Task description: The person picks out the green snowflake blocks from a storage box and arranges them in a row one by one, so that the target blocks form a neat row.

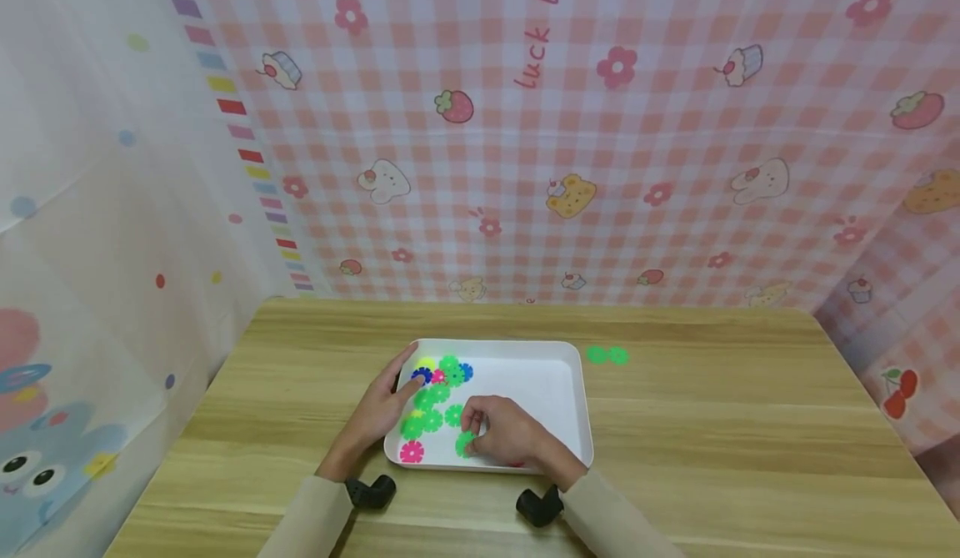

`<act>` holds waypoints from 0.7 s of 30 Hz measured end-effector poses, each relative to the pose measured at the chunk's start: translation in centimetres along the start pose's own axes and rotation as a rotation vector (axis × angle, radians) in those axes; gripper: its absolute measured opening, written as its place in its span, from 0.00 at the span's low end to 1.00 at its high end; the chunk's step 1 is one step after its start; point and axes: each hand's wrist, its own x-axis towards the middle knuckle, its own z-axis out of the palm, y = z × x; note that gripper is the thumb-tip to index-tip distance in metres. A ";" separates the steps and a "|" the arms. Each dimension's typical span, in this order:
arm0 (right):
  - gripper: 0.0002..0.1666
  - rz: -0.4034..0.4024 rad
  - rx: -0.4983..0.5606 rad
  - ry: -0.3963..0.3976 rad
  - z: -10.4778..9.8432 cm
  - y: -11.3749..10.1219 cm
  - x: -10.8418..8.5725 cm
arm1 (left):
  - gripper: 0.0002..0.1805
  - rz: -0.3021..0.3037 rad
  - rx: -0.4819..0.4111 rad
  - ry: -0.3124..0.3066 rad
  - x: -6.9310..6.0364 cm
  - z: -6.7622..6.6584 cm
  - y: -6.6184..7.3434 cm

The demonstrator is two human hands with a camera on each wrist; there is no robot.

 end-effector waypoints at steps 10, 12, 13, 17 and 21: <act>0.10 0.012 0.073 0.093 -1.6 0.0 -0.4 | 0.31 0.003 0.010 0.001 0.2 0.0 -0.2; 0.10 0.009 0.075 0.117 -2.3 -0.1 -0.6 | 0.31 0.002 0.009 0.000 0.2 -0.1 -0.1; 0.10 0.005 0.070 0.132 -2.7 -0.1 -0.7 | 0.31 -0.001 0.007 0.000 0.2 -0.1 0.0; 0.08 0.016 0.066 0.192 -4.5 -0.1 -1.2 | 0.32 -0.019 -0.005 -0.007 -0.3 -0.1 1.2; 0.08 0.068 0.106 0.268 -6.2 0.5 -1.8 | 0.32 -0.041 -0.007 -0.010 -1.0 -0.1 2.7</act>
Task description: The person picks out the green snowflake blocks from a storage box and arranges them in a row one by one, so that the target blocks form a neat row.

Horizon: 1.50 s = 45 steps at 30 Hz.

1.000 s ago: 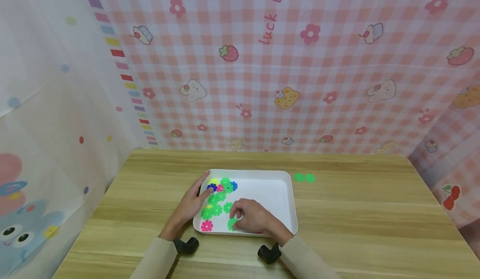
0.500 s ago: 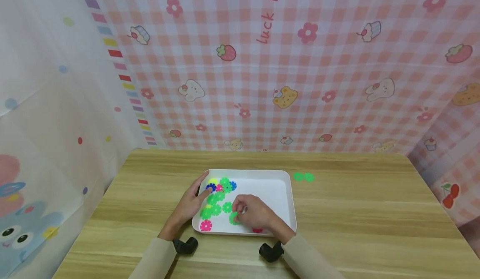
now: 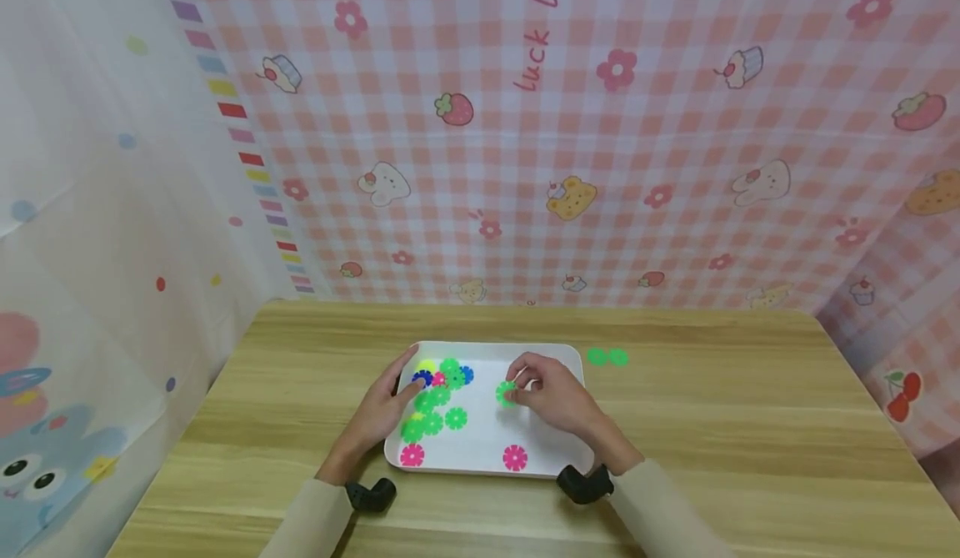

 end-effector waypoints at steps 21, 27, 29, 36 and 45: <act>0.19 0.195 0.163 0.342 -11.1 7.3 -1.8 | 0.31 0.020 0.013 0.031 1.2 0.2 -2.9; 0.20 0.228 0.143 0.407 -12.1 9.6 -2.0 | 0.31 0.009 0.015 0.027 1.3 0.1 -2.9; 0.19 0.249 0.136 0.433 -12.2 10.2 -2.0 | 0.31 0.012 0.015 0.026 1.2 0.1 -2.9; 0.16 0.301 0.165 0.491 -12.1 11.9 -2.0 | 0.31 0.043 0.014 0.023 1.2 0.2 -2.9; 0.14 0.334 0.017 0.527 -11.4 12.3 -1.6 | 0.31 0.033 0.008 0.038 1.3 0.2 -2.9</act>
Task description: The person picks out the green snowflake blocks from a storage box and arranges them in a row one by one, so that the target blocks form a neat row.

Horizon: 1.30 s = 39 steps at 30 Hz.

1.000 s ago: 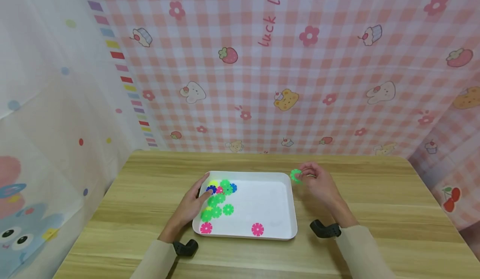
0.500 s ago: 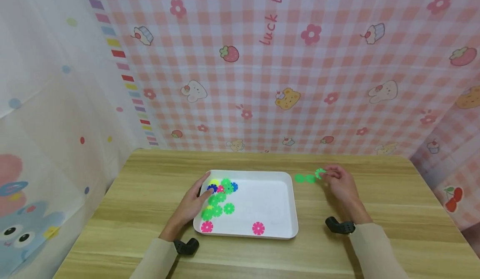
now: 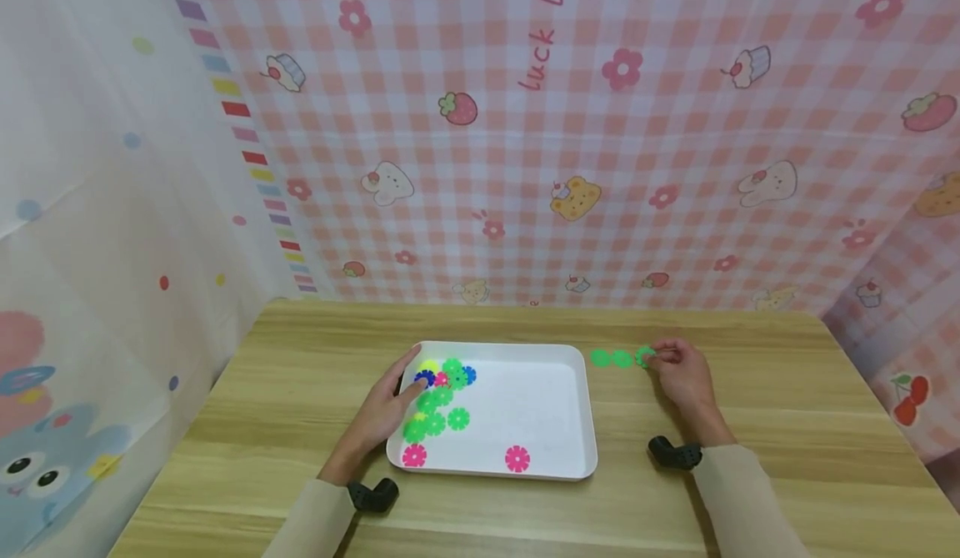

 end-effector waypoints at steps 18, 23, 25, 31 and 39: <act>0.11 -0.060 -0.052 0.155 1.1 0.1 -0.2 | 0.30 -0.003 0.010 0.000 0.0 0.0 -0.4; 0.12 -0.046 -0.062 0.142 1.0 0.0 -0.2 | 0.30 0.015 0.011 0.007 0.1 0.1 -0.4; 0.12 -0.039 -0.065 0.135 0.9 0.0 -0.2 | 0.30 0.022 0.011 0.004 0.2 0.1 -0.4; 0.13 -0.019 -0.055 0.111 0.9 0.2 -0.1 | 0.31 0.015 0.010 -0.008 0.2 0.0 -0.4; 0.16 -0.009 -0.018 0.064 1.1 -1.2 -0.7 | 0.31 0.019 0.001 -0.012 -0.1 -0.1 -0.1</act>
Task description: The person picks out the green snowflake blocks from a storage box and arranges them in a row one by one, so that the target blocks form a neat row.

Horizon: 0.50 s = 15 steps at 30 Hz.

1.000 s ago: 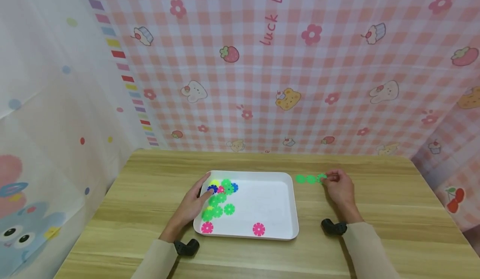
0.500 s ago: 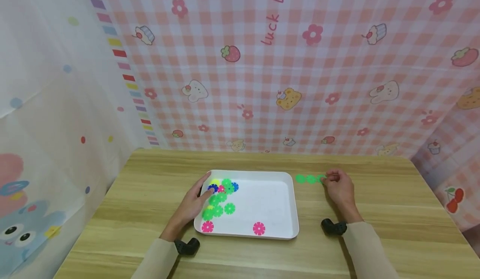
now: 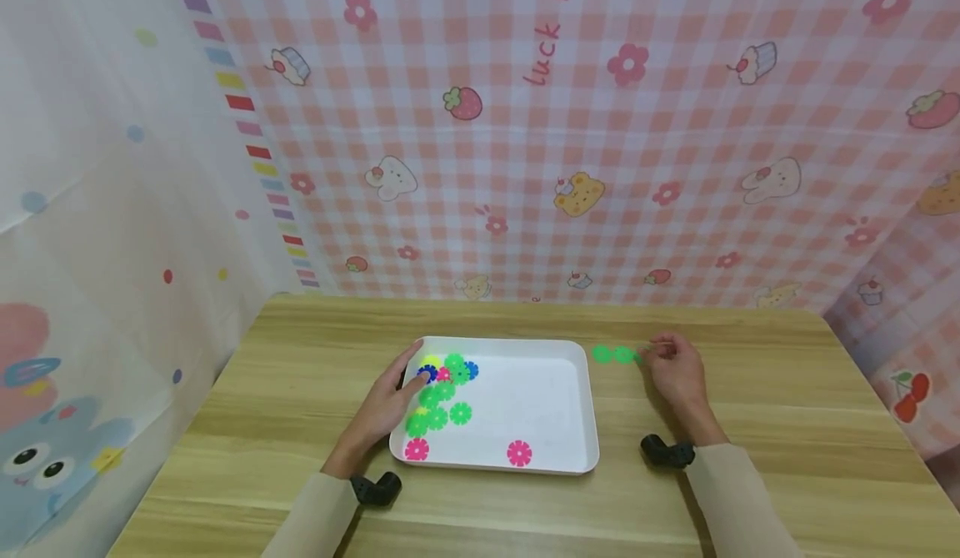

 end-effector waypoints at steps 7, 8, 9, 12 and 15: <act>0.19 -0.074 0.056 -0.155 0.9 -4.1 -0.9 | 0.31 -0.008 -0.014 -0.008 0.2 0.1 -0.1; 0.19 -0.087 0.068 -0.178 1.1 -4.8 -1.1 | 0.31 -0.011 -0.012 -0.007 0.2 0.1 -0.1; 0.19 -0.094 0.086 -0.202 1.4 -5.5 -1.2 | 0.31 -0.014 -0.012 -0.005 0.2 0.1 -0.2; 0.19 -0.107 0.133 -0.293 2.4 -7.4 -1.7 | 0.31 -0.016 -0.016 -0.002 0.3 0.0 -0.2; 0.19 -0.102 0.157 -0.373 3.7 -9.0 -2.1 | 0.31 -0.012 -0.021 -0.001 0.3 0.0 -0.2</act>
